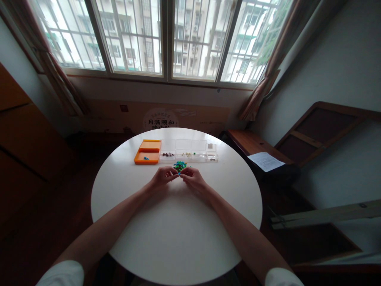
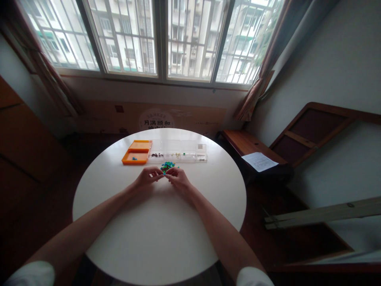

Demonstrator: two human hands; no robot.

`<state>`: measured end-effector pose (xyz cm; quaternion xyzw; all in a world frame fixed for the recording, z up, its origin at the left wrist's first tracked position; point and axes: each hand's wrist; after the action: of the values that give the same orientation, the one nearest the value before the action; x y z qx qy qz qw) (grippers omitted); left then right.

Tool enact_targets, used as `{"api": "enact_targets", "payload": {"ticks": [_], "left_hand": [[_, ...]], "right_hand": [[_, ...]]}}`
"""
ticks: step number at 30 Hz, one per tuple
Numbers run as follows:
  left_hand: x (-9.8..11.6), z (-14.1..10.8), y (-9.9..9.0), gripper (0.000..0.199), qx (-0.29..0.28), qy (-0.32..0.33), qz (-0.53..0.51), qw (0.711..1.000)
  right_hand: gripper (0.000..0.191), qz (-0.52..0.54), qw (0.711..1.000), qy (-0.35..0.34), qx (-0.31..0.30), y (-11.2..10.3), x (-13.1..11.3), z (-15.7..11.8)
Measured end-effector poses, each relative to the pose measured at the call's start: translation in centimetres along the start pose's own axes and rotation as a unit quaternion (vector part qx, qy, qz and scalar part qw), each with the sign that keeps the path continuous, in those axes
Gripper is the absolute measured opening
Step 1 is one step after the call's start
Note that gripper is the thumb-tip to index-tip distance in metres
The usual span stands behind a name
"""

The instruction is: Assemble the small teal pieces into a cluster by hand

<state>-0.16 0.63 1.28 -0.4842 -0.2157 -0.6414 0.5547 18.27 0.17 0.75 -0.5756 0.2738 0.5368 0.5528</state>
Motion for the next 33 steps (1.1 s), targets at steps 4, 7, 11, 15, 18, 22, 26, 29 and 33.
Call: {"api": "enact_targets", "payload": {"ticks": [4, 7, 11, 15, 18, 22, 26, 29, 33], "left_hand": [[-0.24, 0.03, 0.04, 0.027, 0.003, 0.007, 0.009, 1.000], [-0.17, 0.00, 0.05, 0.023, 0.003, 0.009, 0.012, 1.000], [0.17, -0.07, 0.04, 0.018, 0.003, 0.009, 0.003, 1.000], [0.34, -0.07, 0.04, 0.017, -0.002, 0.003, -0.005, 1.000], [0.32, -0.04, 0.02, 0.018, -0.003, -0.006, -0.005, 1.000], [0.32, -0.04, 0.05, 0.019, -0.006, -0.013, -0.007, 1.000], [0.23, -0.06, 0.10, 0.022, -0.003, -0.013, -0.006, 1.000], [0.09, -0.07, 0.08, 0.023, -0.007, -0.015, -0.009, 1.000], [0.17, -0.09, 0.02, 0.022, -0.012, -0.021, -0.010, 1.000]], "right_hand": [[0.027, 0.004, 1.000, 0.001, 0.000, 0.02, 0.06, 0.02], [0.025, 0.009, 1.000, 0.007, 0.001, 0.04, 0.13, 0.05], [0.025, 0.010, 1.000, -0.001, 0.001, 0.04, 0.34, 0.11], [0.027, 0.006, 1.000, 0.000, 0.001, 0.02, 0.48, 0.16], [0.027, 0.005, 1.000, -0.001, 0.000, 0.02, 0.44, 0.15], [0.027, 0.008, 1.000, 0.000, -0.003, 0.02, 0.39, 0.14], [0.028, 0.009, 1.000, -0.001, -0.008, -0.02, 0.42, 0.14], [0.028, 0.008, 1.000, 0.002, -0.006, -0.04, 0.38, 0.12], [0.028, 0.008, 1.000, 0.004, -0.007, -0.05, 0.21, 0.07]]}}
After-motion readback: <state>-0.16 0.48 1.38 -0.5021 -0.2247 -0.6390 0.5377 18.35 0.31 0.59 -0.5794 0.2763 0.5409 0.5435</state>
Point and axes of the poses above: each hand's wrist, its own z-axis towards the middle knuckle, its own y-axis out of the palm, x = y × z, and after that the axes turned 15 degrees about -z, right-handed
